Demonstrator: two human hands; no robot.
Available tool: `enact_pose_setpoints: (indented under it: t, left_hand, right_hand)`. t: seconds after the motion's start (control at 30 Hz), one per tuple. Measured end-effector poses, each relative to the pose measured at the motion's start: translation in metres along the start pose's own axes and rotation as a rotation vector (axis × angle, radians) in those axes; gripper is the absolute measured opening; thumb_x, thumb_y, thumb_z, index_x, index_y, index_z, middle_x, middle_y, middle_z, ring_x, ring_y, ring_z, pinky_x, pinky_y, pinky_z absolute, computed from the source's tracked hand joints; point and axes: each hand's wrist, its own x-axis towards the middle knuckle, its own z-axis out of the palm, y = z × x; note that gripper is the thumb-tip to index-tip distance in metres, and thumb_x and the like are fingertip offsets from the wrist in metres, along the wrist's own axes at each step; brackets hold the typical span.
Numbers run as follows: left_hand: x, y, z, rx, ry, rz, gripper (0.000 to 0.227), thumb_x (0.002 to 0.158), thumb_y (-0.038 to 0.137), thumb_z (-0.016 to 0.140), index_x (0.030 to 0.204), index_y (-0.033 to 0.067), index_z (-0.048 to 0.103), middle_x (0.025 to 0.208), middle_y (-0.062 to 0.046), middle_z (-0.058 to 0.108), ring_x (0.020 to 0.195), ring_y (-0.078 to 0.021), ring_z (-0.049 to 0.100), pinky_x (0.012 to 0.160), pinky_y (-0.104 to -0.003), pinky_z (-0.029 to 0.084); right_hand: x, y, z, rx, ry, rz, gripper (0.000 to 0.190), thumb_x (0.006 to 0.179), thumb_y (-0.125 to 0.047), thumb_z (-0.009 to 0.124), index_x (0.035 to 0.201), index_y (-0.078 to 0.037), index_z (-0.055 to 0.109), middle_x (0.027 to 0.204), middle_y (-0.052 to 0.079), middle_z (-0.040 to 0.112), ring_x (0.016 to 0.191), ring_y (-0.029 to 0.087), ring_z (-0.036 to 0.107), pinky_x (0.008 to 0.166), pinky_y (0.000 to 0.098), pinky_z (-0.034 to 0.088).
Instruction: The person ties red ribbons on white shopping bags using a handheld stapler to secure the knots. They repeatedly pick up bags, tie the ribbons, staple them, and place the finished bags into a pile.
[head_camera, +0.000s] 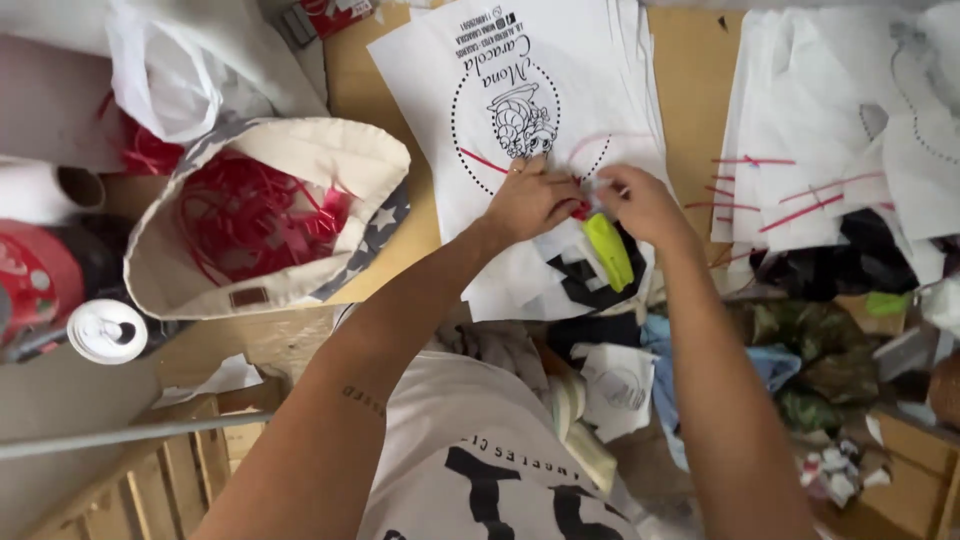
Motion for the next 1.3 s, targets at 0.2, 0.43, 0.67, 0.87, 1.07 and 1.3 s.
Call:
enact_pose_setpoints:
  t: [0.2, 0.43, 0.67, 0.87, 1.07, 1.3]
  left_hand:
    - [-0.012, 0.009, -0.012, -0.099, 0.162, 0.050, 0.017, 0.108, 0.056, 0.066, 0.111, 0.0428, 0.077, 0.111, 0.017, 0.076, 0.101, -0.0167, 0.048, 0.092, -0.041, 0.030]
    - [-0.019, 0.001, 0.002, -0.116, 0.224, 0.116, 0.019, 0.110, 0.055, 0.066, 0.102, 0.0377, 0.066, 0.090, 0.014, 0.070, 0.093, -0.0147, 0.047, 0.091, -0.039, 0.030]
    - [-0.021, 0.000, 0.021, -0.080, 0.390, 0.231, 0.019, 0.115, 0.047, 0.060, 0.103, 0.0337, 0.066, 0.089, 0.009, 0.067, 0.096, -0.0173, 0.050, 0.091, -0.041, 0.030]
    - [-0.022, 0.005, 0.010, -0.007, 0.451, 0.248, 0.020, 0.113, 0.043, 0.063, 0.096, 0.0314, 0.063, 0.098, 0.008, 0.062, 0.105, -0.0185, 0.053, 0.091, -0.046, 0.029]
    - [-0.033, 0.010, -0.004, -0.043, 0.391, 0.246, 0.018, 0.109, 0.042, 0.072, 0.096, 0.0308, 0.067, 0.094, 0.009, 0.065, 0.103, -0.0171, 0.056, 0.094, -0.045, 0.029]
    - [-0.035, 0.011, -0.012, -0.098, 0.167, 0.128, 0.015, 0.098, 0.042, 0.081, 0.106, 0.0315, 0.074, 0.113, 0.010, 0.070, 0.112, -0.0190, 0.054, 0.098, -0.047, 0.028]
  right_hand:
    - [-0.128, -0.042, 0.041, 0.048, 0.153, 0.118, 0.084, 0.103, -0.045, 0.080, 0.170, -0.008, 0.044, 0.146, 0.029, 0.060, 0.143, 0.050, 0.056, 0.121, 0.0622, 0.048]
    - [-0.136, -0.028, 0.095, 0.122, 0.518, 0.002, 0.047, 0.113, -0.011, 0.070, 0.155, -0.004, 0.051, 0.139, 0.027, 0.063, 0.127, 0.046, 0.067, 0.100, 0.0607, 0.057]
    - [-0.134, -0.022, 0.134, 0.178, 0.676, -0.075, 0.038, 0.118, -0.008, 0.061, 0.154, -0.005, 0.050, 0.133, 0.019, 0.056, 0.115, 0.037, 0.055, 0.097, 0.0494, 0.047]
    - [-0.122, -0.028, 0.147, 0.186, 0.755, -0.087, 0.038, 0.120, -0.006, 0.054, 0.156, -0.007, 0.043, 0.134, 0.018, 0.052, 0.113, 0.035, 0.053, 0.100, 0.0487, 0.046]
    - [-0.112, -0.020, 0.164, 0.158, 0.795, -0.083, 0.039, 0.120, -0.006, 0.052, 0.156, -0.007, 0.038, 0.132, 0.018, 0.051, 0.108, 0.032, 0.053, 0.099, 0.0483, 0.046]
    - [-0.115, -0.023, 0.157, 0.230, 0.785, -0.142, 0.038, 0.121, -0.008, 0.053, 0.156, -0.010, 0.039, 0.130, 0.017, 0.050, 0.103, 0.031, 0.054, 0.099, 0.0480, 0.047]
